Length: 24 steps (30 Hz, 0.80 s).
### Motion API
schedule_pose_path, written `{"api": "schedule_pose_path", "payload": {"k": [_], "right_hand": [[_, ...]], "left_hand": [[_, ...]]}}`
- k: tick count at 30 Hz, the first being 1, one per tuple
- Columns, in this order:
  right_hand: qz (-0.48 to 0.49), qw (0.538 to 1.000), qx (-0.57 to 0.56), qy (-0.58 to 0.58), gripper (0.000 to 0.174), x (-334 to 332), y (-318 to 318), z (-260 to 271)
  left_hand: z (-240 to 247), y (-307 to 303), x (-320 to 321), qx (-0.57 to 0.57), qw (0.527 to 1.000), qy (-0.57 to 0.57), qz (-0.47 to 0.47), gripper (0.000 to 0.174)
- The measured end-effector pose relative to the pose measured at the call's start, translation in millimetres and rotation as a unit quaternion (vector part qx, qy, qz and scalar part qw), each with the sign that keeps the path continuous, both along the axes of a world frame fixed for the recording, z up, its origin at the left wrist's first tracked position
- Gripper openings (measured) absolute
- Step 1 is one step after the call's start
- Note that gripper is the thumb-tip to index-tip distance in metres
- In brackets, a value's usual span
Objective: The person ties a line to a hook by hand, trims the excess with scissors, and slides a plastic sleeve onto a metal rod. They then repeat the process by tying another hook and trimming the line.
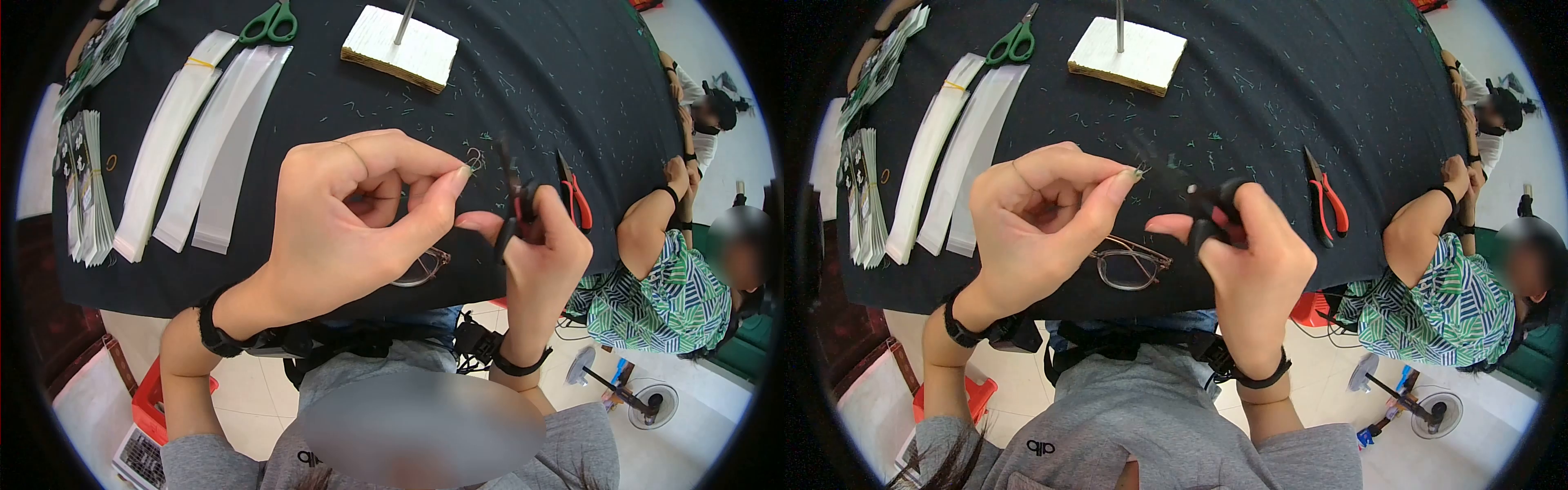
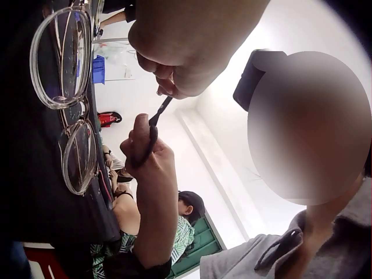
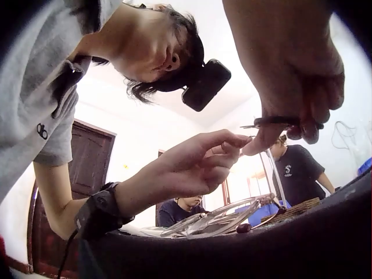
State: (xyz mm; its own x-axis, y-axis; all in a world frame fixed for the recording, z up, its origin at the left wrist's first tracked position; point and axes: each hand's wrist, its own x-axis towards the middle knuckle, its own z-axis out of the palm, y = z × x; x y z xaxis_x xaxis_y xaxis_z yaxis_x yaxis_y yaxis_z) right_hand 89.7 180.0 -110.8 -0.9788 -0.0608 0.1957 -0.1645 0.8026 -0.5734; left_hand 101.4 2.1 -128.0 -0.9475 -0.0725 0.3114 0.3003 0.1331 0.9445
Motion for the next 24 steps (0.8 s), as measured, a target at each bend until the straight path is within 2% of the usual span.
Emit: {"api": "schedule_pose_path", "payload": {"k": [5, 12, 14, 18, 24], "right_hand": [[0.0, 1.0, -0.013, -0.025, 0.044, -4.9, 4.6, -0.9], [0.053, 0.995, -0.004, -0.09, 0.059, -0.6, 4.3, -4.4], [0.09, 0.996, 0.025, -0.004, 0.063, -3.3, 3.9, -6.6], [0.078, 0.996, 0.01, -0.034, 0.065, -4.8, 3.3, -7.2], [0.114, 0.993, 0.011, 0.012, 0.059, -6.4, 0.3, -8.9]], "left_hand": [[2.0, 0.1, 1.0, 0.04, 0.997, -0.072, -0.011, 0.008], [1.4, -0.5, 0.4, 0.043, 0.995, -0.089, -0.022, 0.01], [1.5, -0.1, 0.5, 0.032, 0.996, -0.085, -0.016, 0.01], [1.1, 0.3, 0.9, 0.026, 0.997, -0.073, -0.02, 0.01], [-0.1, 0.9, 0.6, 0.028, 0.999, -0.029, -0.025, 0.014]]}}
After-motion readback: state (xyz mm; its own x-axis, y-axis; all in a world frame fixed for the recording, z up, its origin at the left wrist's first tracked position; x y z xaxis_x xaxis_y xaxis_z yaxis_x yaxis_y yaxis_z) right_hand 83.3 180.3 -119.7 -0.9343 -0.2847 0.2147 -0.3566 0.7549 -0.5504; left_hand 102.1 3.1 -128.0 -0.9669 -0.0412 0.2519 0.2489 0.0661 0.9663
